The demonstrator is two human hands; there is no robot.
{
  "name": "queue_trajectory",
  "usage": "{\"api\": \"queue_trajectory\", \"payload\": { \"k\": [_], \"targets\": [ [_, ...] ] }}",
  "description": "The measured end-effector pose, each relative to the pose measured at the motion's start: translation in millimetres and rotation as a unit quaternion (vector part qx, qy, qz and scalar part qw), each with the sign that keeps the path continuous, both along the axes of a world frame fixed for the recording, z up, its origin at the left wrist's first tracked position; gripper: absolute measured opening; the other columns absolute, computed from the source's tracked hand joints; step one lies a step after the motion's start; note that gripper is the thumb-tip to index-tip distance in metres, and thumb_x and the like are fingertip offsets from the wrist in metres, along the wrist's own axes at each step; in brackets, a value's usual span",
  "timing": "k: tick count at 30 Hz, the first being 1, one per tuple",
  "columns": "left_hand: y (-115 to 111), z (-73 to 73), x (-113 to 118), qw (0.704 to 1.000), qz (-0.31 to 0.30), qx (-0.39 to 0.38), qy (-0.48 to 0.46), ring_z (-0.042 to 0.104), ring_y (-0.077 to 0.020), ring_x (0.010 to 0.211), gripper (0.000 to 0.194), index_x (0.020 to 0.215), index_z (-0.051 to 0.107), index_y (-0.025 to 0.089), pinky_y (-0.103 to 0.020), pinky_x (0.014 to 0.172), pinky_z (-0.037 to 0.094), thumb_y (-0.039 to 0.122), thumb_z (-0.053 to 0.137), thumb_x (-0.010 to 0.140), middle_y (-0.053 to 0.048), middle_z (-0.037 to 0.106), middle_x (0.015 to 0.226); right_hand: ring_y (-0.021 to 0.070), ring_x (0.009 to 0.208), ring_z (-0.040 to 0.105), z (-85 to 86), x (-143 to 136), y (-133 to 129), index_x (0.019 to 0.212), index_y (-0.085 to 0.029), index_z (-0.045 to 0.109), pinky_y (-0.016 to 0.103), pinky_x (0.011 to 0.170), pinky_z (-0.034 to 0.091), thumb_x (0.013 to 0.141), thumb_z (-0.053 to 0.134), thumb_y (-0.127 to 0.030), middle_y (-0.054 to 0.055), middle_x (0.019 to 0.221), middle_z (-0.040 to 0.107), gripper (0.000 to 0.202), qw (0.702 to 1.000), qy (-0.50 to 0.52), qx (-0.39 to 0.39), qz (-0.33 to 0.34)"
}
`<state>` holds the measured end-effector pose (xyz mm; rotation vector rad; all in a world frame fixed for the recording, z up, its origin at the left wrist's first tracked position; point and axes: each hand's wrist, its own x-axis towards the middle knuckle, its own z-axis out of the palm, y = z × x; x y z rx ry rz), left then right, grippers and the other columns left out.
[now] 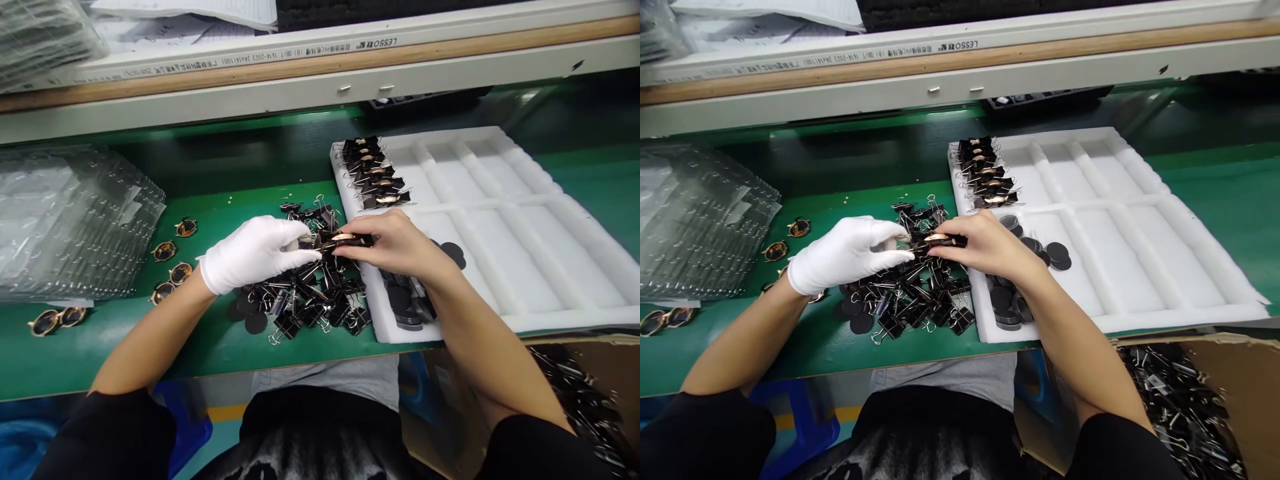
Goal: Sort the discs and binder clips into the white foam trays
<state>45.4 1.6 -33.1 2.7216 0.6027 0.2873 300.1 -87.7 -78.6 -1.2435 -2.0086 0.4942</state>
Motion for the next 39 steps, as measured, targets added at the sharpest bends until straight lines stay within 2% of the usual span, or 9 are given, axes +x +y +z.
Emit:
{"api": "queue_trajectory", "payload": {
  "k": [3,7,16,21,25,29,33,36,39],
  "targets": [
    [-0.9,1.9,2.6,0.984,0.034,-0.174,0.007,0.067,-0.0159,0.071,0.046,0.116,0.067,0.019,-0.028,0.069,0.050,0.060,0.050,0.101,-0.003,0.075,0.086,0.0214,0.079,0.066,-3.0,-3.3,2.2,0.099,-0.026,0.079,0.036,0.072,0.048,0.099,0.064,-0.045,0.006,0.087,0.077,0.025,0.997,-0.022,0.077,-0.007],
    [-9.2,-0.4,9.5,0.919,0.080,-0.384,-0.050,0.064,-0.0125,0.056,0.063,0.079,0.062,0.016,-0.026,0.059,0.050,0.066,0.033,0.105,-0.007,0.071,0.071,0.0285,0.101,0.072,-3.0,-6.7,0.7,0.107,-0.031,0.080,0.047,0.080,0.048,0.101,0.061,-0.036,0.006,0.113,0.081,0.020,0.983,-0.061,0.166,-0.051],
    [-35.6,13.9,9.9,0.900,0.098,-0.399,-0.148,0.052,-0.0091,0.054,0.040,0.084,0.058,0.017,-0.021,0.050,0.045,0.054,0.055,0.100,-0.001,0.061,0.071,0.0266,0.104,0.077,18.6,-12.4,-32.2,0.100,-0.040,0.081,0.044,0.073,0.046,0.100,0.064,-0.028,-0.006,0.124,0.077,0.020,0.954,-0.173,0.233,-0.069],
    [-46.8,16.9,9.9,0.887,0.103,-0.415,-0.176,0.053,-0.0091,0.053,0.043,0.079,0.056,0.018,-0.021,0.050,0.044,0.055,0.054,0.100,0.001,0.056,0.064,0.0201,0.099,0.079,20.1,-15.2,-41.5,0.105,-0.037,0.077,0.038,0.064,0.040,0.097,0.067,-0.020,-0.010,0.122,0.077,0.022,0.881,-0.250,0.391,-0.097],
    [-48.6,18.1,10.9,0.914,0.094,-0.365,-0.148,0.056,-0.0096,0.057,0.040,0.093,0.065,0.017,-0.022,0.054,0.047,0.053,0.050,0.102,0.001,0.062,0.073,0.0180,0.098,0.079,17.2,-11.4,-41.4,0.108,-0.035,0.075,0.038,0.066,0.041,0.094,0.071,-0.021,-0.009,0.123,0.078,0.021,0.821,-0.297,0.479,-0.094],
    [-42.2,14.9,9.9,0.953,0.080,-0.247,-0.157,0.066,-0.0131,0.075,0.035,0.108,0.069,0.019,-0.025,0.070,0.052,0.049,0.052,0.102,-0.001,0.071,0.092,0.0218,0.098,0.077,19.0,-3.7,-36.4,0.121,-0.042,0.068,0.043,0.082,0.045,0.093,0.076,-0.035,-0.007,0.122,0.079,0.030,0.846,-0.276,0.446,-0.094],
    [-35.7,10.5,7.8,0.973,0.057,-0.161,-0.154,0.068,-0.0154,0.086,0.034,0.115,0.069,0.020,-0.027,0.078,0.052,0.048,0.054,0.101,-0.001,0.074,0.099,0.0323,0.118,0.071,28.1,-6.2,-34.5,0.149,-0.032,0.051,0.054,0.102,0.044,0.091,0.064,-0.070,0.009,0.132,0.074,0.071,0.956,-0.082,0.275,-0.066],
    [-33.8,9.2,7.3,0.984,0.033,-0.114,-0.130,0.069,-0.0157,0.085,0.036,0.121,0.067,0.020,-0.028,0.079,0.052,0.048,0.053,0.103,-0.002,0.074,0.100,0.0267,0.111,0.073,38.1,-12.9,-36.2,0.137,-0.027,0.064,0.045,0.096,0.051,0.100,0.060,-0.052,0.007,0.123,0.078,0.045,0.994,-0.017,0.091,-0.055],
    [-33.1,13.3,3.9,0.997,0.004,-0.052,-0.055,0.071,-0.0199,0.092,0.050,0.142,0.057,0.019,-0.031,0.083,0.053,0.051,0.051,0.104,-0.005,0.076,0.108,0.0213,0.088,0.074,49.4,-0.8,-31.9,0.107,-0.025,0.077,0.036,0.082,0.053,0.095,0.068,-0.036,0.004,0.098,0.081,0.019,0.999,-0.035,0.013,-0.023]
  ]
}}
